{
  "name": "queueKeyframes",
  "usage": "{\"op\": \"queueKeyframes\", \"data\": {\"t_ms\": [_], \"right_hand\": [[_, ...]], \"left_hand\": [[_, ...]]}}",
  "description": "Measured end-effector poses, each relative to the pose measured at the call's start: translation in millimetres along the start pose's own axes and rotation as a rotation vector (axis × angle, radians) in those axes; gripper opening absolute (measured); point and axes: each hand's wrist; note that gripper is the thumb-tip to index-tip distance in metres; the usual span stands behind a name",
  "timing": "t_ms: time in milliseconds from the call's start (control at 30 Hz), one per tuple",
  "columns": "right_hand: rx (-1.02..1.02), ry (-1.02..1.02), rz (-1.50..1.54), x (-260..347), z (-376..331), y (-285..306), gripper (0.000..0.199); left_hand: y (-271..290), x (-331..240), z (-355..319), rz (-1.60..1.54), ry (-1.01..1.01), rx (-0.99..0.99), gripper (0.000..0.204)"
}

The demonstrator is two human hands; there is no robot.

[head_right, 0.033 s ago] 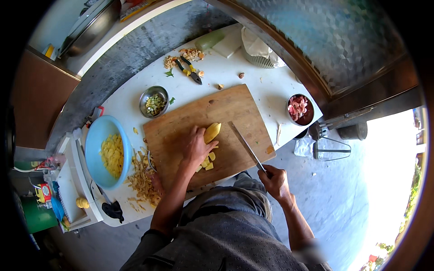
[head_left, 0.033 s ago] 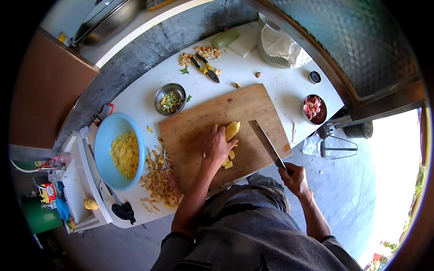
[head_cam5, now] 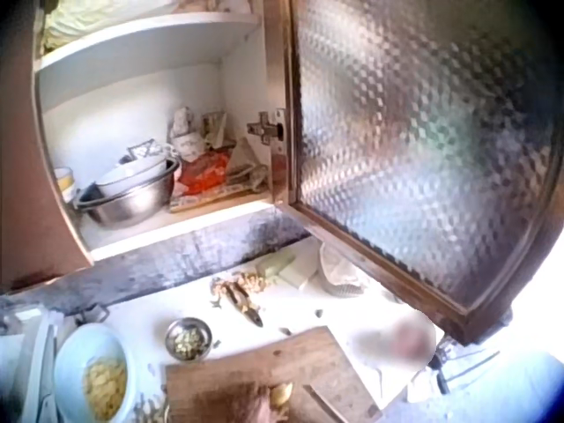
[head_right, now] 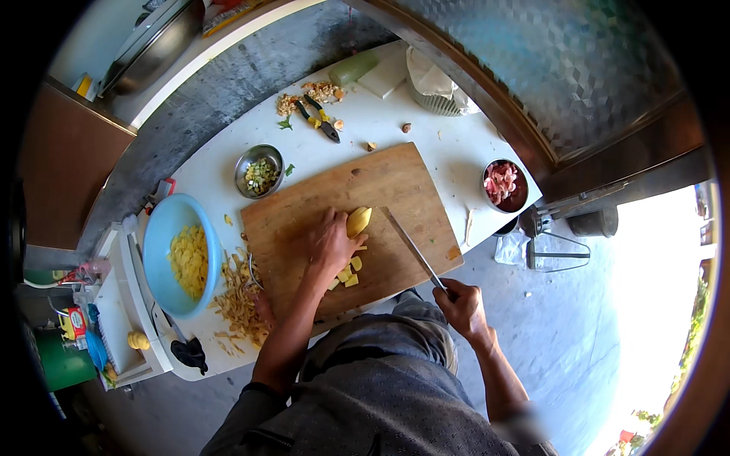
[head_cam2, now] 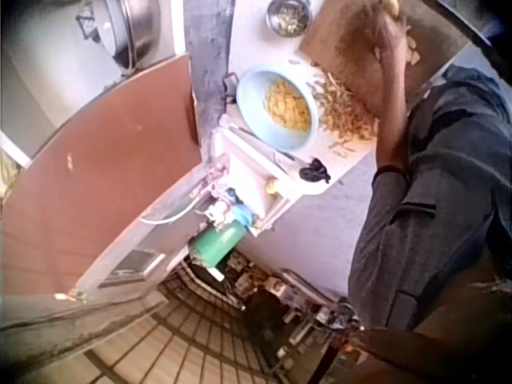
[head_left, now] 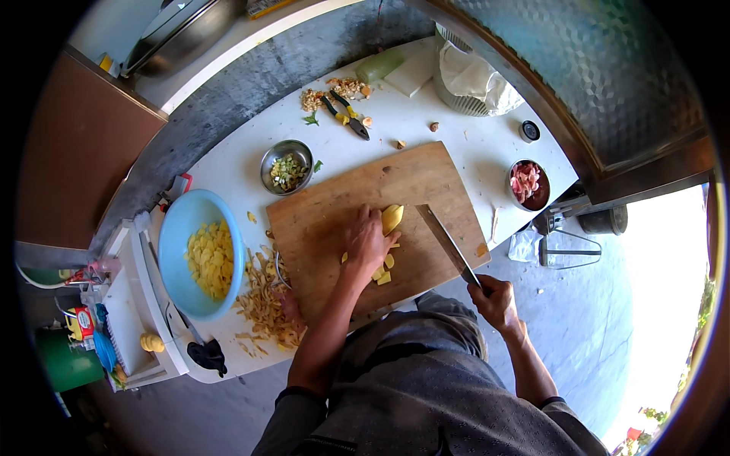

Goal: The person slices peeled potatoes into thin wedges on a wooden cutting board using a large knife. The person repeatedly transfers the sliced pieces into a blue bowl. The person also handles whole potatoes from the sink area to continue the task.

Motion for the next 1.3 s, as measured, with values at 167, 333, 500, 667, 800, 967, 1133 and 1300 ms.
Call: {"op": "queueKeyframes", "data": {"t_ms": [167,333,500,667,800,967,1133,1300], "right_hand": [[0.03,0.194,-0.129,7,-4,17,0.031],[0.201,0.328,-0.198,14,-7,15,0.029],[0.322,0.662,-0.283,29,7,-15,0.025],[0.463,0.736,-0.404,54,21,-50,0.025],[0.459,0.635,-0.437,89,27,-51,0.024],[0.368,0.505,-0.385,98,49,-40,0.02],[0.335,0.424,-0.445,85,67,-40,0.022],[0.306,0.421,-0.386,86,54,-39,0.026]], "left_hand": [[-29,38,30,-0.049,-0.003,0.063,0.043],[19,53,41,-0.332,0.129,-0.066,0.036],[29,94,36,-0.909,0.34,-0.049,0.031],[75,102,14,-1.235,0.37,-0.198,0.031],[117,103,-21,-1.143,0.344,-0.281,0.025],[133,109,-68,-0.828,0.369,-0.307,0.02],[85,95,-97,-0.568,0.355,-0.292,0.028],[51,46,-113,0.048,0.161,-0.197,0.035]]}}
Point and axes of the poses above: each hand's wrist, its own z-axis towards the middle knuckle, its own y-axis out of the back of the hand, x = y × z, and after that the axes turned 13 degrees about -z, right-handed
